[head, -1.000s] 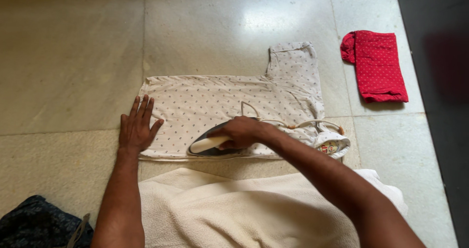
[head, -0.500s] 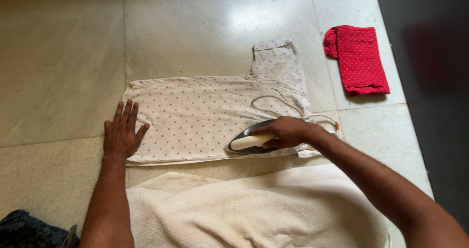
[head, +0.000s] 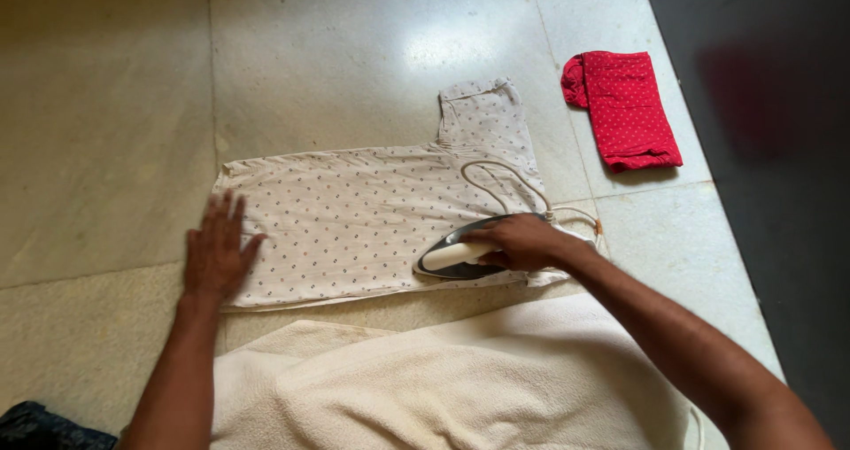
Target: The person irons a white patterned dress laid out on a towel on the floor, smoothing the fabric and using the iron to remove wrinkles. After finishing the dress, they fold it neatly and place it on a stack of other clothes. Finally, they unfold a pair of green trousers and begin ironing them.
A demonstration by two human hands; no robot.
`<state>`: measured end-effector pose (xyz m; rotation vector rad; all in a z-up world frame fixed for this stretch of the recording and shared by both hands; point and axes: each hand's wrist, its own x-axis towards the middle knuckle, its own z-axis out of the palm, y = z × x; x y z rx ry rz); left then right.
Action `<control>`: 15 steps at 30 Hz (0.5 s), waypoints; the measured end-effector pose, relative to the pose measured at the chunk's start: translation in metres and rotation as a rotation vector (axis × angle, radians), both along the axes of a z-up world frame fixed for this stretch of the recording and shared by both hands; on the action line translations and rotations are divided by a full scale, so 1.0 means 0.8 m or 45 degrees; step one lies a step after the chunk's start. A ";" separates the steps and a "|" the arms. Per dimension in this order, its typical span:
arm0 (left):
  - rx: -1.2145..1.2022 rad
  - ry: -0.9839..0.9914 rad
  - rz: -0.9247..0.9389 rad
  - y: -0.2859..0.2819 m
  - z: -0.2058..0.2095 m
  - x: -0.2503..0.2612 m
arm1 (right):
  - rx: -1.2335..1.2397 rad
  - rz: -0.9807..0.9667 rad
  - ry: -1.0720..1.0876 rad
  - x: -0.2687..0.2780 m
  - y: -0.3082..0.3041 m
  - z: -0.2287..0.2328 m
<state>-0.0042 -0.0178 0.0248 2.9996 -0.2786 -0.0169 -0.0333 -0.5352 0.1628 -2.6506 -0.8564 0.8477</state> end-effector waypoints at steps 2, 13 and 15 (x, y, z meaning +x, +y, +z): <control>-0.066 0.102 -0.125 -0.016 0.007 -0.002 | 0.120 -0.038 -0.047 -0.005 0.006 -0.009; 0.267 0.420 -0.263 -0.059 0.041 -0.037 | 0.191 -0.289 -0.219 0.010 0.077 -0.054; 0.290 0.393 -0.263 -0.059 0.038 -0.040 | 0.105 -0.366 -0.200 0.013 0.079 -0.056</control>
